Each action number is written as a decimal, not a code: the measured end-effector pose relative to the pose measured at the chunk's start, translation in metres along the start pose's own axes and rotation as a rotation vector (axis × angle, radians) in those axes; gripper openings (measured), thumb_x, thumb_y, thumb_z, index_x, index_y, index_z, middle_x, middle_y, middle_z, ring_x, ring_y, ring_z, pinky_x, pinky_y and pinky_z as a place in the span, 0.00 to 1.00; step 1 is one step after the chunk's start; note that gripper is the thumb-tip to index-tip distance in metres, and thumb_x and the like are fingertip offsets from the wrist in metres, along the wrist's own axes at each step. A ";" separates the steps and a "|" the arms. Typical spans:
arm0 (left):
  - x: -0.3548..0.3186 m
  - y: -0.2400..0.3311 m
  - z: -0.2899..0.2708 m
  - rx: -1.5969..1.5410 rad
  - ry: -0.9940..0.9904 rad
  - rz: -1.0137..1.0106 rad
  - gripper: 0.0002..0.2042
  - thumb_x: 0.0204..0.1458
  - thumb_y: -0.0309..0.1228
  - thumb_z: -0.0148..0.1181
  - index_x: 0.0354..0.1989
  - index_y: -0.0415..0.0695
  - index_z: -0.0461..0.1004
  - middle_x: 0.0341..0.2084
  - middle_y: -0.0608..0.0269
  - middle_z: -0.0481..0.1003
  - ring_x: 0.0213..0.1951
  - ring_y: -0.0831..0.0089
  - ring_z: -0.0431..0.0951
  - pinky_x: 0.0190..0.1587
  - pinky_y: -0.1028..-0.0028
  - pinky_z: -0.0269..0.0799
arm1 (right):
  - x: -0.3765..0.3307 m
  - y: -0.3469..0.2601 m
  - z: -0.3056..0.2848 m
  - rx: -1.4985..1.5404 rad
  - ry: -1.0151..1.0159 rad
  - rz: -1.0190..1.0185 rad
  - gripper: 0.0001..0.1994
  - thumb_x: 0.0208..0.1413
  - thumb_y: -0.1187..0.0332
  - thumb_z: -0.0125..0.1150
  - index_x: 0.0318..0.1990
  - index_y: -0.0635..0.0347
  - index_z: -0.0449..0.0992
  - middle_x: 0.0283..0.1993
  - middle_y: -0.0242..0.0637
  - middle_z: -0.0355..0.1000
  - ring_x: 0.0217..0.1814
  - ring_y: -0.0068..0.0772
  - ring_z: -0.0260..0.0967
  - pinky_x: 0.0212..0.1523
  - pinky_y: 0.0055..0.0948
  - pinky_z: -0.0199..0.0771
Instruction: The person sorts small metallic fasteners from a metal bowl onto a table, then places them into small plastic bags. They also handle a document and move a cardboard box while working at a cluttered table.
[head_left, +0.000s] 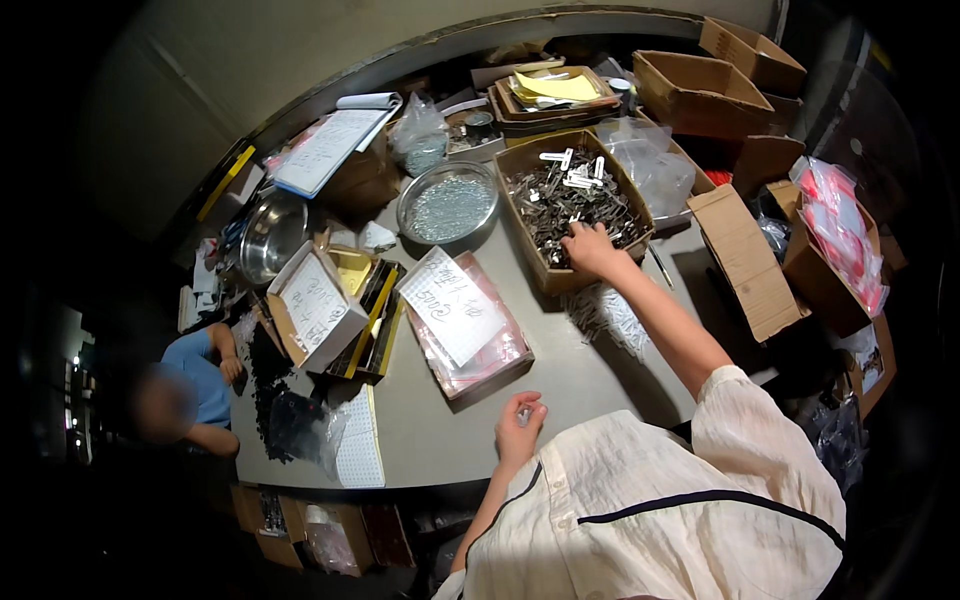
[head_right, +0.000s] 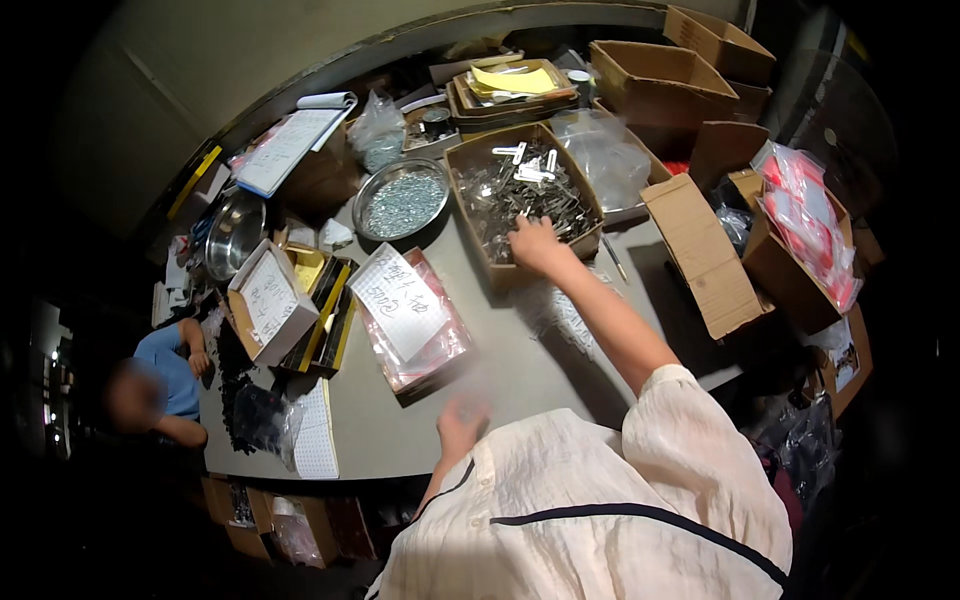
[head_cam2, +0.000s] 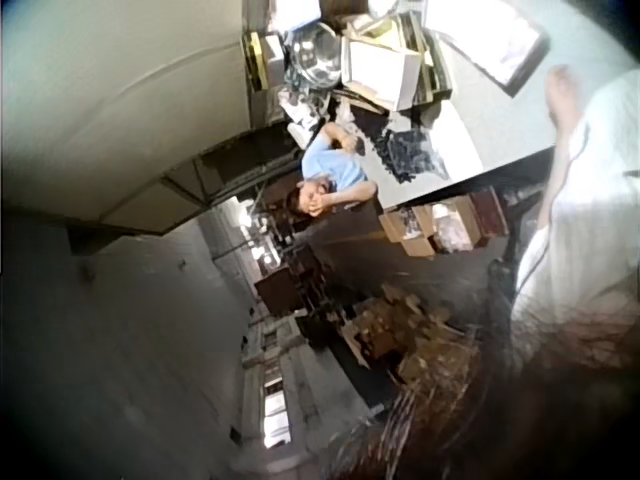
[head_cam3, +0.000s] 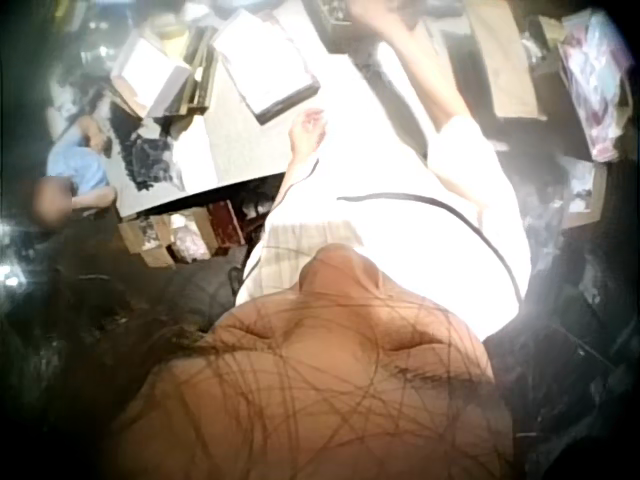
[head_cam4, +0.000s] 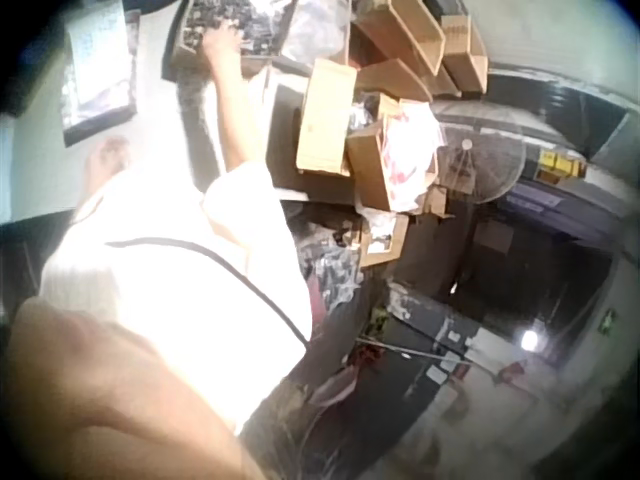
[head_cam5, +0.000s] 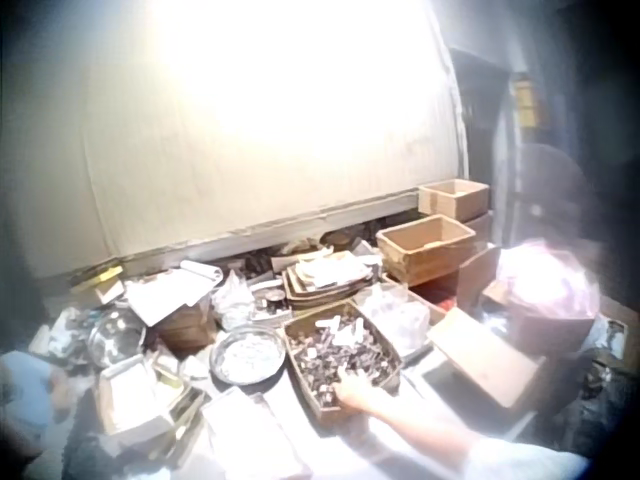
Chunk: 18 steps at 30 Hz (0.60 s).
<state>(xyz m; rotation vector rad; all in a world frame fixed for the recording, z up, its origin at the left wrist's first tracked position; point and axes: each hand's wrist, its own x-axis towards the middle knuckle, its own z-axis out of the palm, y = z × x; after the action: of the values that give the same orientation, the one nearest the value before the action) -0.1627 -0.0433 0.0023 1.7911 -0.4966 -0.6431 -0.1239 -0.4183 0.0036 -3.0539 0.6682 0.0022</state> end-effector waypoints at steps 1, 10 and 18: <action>0.007 -0.015 -0.003 -0.092 0.008 0.014 0.11 0.53 0.27 0.65 0.45 0.42 0.77 0.32 0.68 0.78 0.36 0.79 0.75 0.43 0.77 0.70 | -0.014 -0.010 0.003 0.008 0.019 -0.027 0.15 0.54 0.68 0.53 0.47 0.53 0.79 0.49 0.47 0.69 0.52 0.47 0.71 0.50 0.46 0.62; 0.034 -0.015 -0.006 -0.237 -0.043 -0.009 0.11 0.54 0.25 0.64 0.45 0.40 0.76 0.36 0.65 0.76 0.39 0.78 0.74 0.44 0.77 0.70 | -0.109 -0.048 -0.004 0.088 0.314 -0.081 0.06 0.53 0.71 0.53 0.33 0.62 0.77 0.38 0.45 0.68 0.44 0.43 0.67 0.50 0.43 0.61; 0.054 0.037 0.035 -0.597 -0.193 -0.209 0.08 0.56 0.24 0.61 0.42 0.38 0.73 0.40 0.62 0.75 0.41 0.73 0.74 0.47 0.76 0.68 | -0.164 0.005 -0.056 0.519 0.907 0.090 0.17 0.42 0.83 0.53 0.40 0.56 0.79 0.45 0.37 0.75 0.49 0.39 0.70 0.54 0.38 0.64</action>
<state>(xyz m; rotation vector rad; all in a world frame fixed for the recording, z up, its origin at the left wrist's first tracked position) -0.1447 -0.1132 0.0192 1.2264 -0.2091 -0.9980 -0.2747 -0.3553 0.0604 -2.3900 0.6603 -1.3600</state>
